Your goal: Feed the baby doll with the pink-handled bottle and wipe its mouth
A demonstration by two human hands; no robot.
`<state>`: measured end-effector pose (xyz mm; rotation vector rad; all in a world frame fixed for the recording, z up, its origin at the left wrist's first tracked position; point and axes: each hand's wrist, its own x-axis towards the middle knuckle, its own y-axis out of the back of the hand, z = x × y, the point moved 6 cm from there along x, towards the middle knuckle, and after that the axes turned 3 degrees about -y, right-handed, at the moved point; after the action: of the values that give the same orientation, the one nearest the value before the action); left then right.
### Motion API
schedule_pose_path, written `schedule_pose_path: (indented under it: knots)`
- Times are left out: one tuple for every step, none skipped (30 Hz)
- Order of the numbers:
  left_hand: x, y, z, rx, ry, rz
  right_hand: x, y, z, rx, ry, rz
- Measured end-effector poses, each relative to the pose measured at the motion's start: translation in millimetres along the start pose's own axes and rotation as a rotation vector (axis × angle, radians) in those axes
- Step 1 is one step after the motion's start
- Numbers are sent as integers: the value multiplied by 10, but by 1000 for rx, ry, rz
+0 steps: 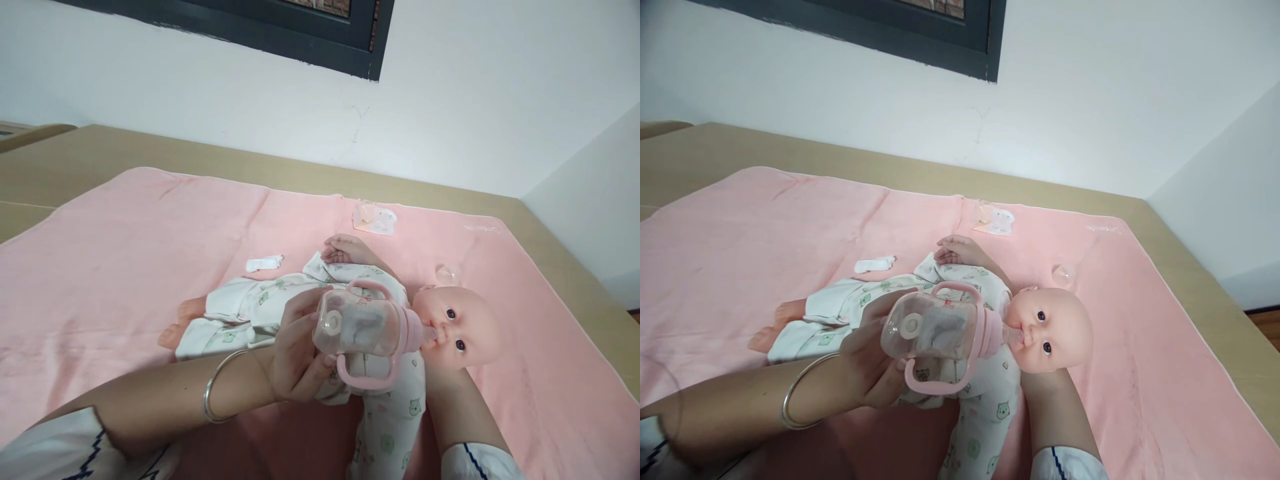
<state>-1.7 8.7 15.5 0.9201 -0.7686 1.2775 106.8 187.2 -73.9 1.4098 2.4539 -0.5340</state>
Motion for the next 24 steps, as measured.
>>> schedule_pose_path:
  knots:
    - [24, -3, 28, 30, -37, -7, 0, 0, 1, 6, -3, 3]
    - [46, -6, 49, 57, -62, -14, 3, 1, 4, 12, -5, 4]
    - [66, -10, 59, 76, -68, -20, 8, 1, 9, 18, -4, 4]
    - [82, -13, 59, 81, -58, -26, 15, 4, 16, 22, -3, 3]
    - [94, -16, 56, 80, -43, -32, 22, 6, 25, 25, -1, 1]
    - [101, -20, 51, 72, -29, -38, 30, 10, 34, 28, 4, -2]
    - [104, -22, 51, 63, -23, -39, 38, 16, 44, 30, 7, -4]
    - [105, -21, 51, 53, -21, -36, 44, 21, 53, 33, 11, -6]
    - [104, -19, 51, 44, -19, -31, 49, 27, 60, 37, 17, -9]
    - [102, -18, 51, 37, -21, -29, 53, 31, 66, 40, 24, -13]
    - [99, -18, 53, 33, -24, -29, 56, 35, 70, 42, 31, -17]
    - [96, -19, 54, 30, -26, -31, 59, 38, 72, 44, 36, -22]
    - [94, -22, 53, 26, -26, -36, 62, 40, 74, 44, 41, -27]
    - [91, -23, 54, 21, -27, -39, 65, 41, 75, 45, 44, -31]
    - [88, -23, 57, 16, -33, -38, 67, 42, 77, 43, 44, -33]
    - [85, -21, 57, 14, -31, -35, 68, 42, 76, 39, 46, -35]
    - [81, -18, 57, 14, -31, -31, 68, 41, 74, 34, 47, -36]
    - [77, -18, 54, 17, -27, -30, 67, 39, 72, 28, 47, -35]
    - [73, -19, 48, 23, -19, -33, 65, 34, 69, 23, 47, -36]
    - [69, -22, 42, 29, -11, -39, 63, 28, 66, 17, 46, -34]
    - [66, -26, 39, 33, -9, -45, 59, 24, 62, 9, 44, -28]
    - [64, -28, 41, 36, -16, -50, 56, 21, 59, 0, 42, -20]
    - [63, -28, 44, 40, -24, -52, 52, 20, 55, -13, 41, -10]
    - [62, -26, 45, 44, -28, -50, 49, 20, 52, -25, 40, -1]
